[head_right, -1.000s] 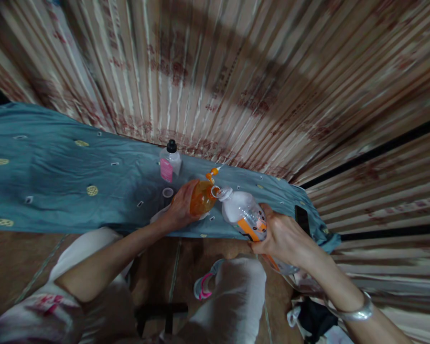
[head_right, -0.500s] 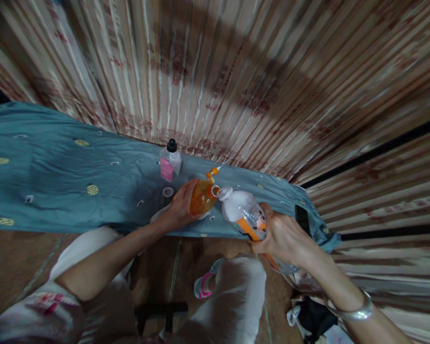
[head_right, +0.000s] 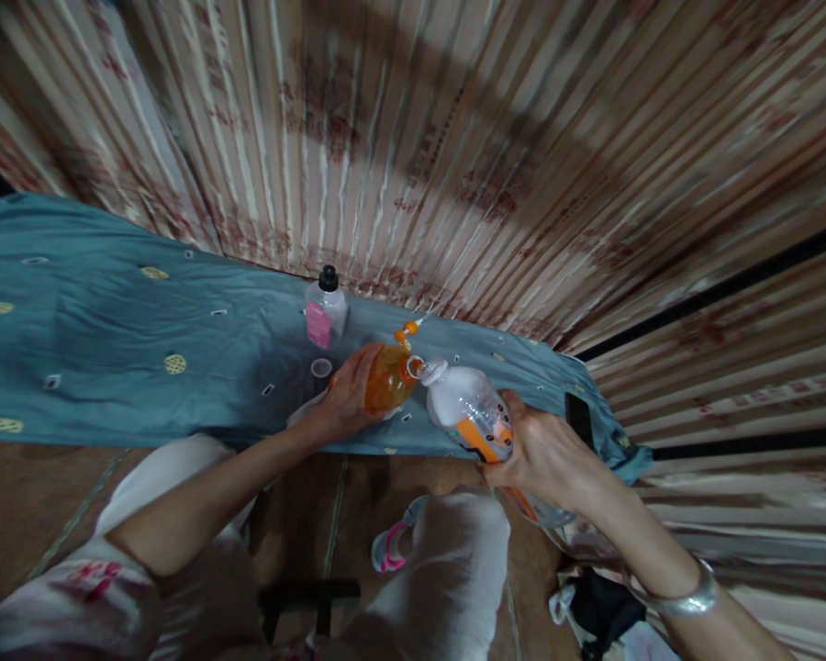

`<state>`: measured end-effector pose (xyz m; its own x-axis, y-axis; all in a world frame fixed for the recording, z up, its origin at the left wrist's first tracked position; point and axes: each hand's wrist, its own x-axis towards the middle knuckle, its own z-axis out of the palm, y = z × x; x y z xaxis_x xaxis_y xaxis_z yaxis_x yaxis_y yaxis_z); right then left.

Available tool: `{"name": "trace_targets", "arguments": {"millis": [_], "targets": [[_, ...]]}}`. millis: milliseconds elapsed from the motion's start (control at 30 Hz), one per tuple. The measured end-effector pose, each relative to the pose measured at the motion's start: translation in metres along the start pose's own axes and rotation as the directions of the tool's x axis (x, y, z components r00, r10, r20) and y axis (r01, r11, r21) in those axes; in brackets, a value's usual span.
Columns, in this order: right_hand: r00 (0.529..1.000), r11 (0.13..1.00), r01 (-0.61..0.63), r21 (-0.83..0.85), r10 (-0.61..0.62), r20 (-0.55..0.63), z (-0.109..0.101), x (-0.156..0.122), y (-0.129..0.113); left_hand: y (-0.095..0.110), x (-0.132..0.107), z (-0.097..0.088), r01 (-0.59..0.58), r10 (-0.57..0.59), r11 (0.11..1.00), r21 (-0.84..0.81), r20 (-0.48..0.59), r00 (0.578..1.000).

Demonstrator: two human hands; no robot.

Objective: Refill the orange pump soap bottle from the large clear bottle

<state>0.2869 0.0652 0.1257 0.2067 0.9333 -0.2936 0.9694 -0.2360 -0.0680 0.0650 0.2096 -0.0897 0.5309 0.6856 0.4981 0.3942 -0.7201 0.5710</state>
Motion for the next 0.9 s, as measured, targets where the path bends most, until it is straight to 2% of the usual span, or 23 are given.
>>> {"name": "trace_targets", "arguments": {"millis": [900], "targets": [[1.0, 1.0, 0.002, 0.014, -0.002, -0.014, -0.0002, -0.0009, 0.0002, 0.0044, 0.0015, -0.004, 0.04, -0.04, 0.999, -0.024, 0.025, 0.999]]}}
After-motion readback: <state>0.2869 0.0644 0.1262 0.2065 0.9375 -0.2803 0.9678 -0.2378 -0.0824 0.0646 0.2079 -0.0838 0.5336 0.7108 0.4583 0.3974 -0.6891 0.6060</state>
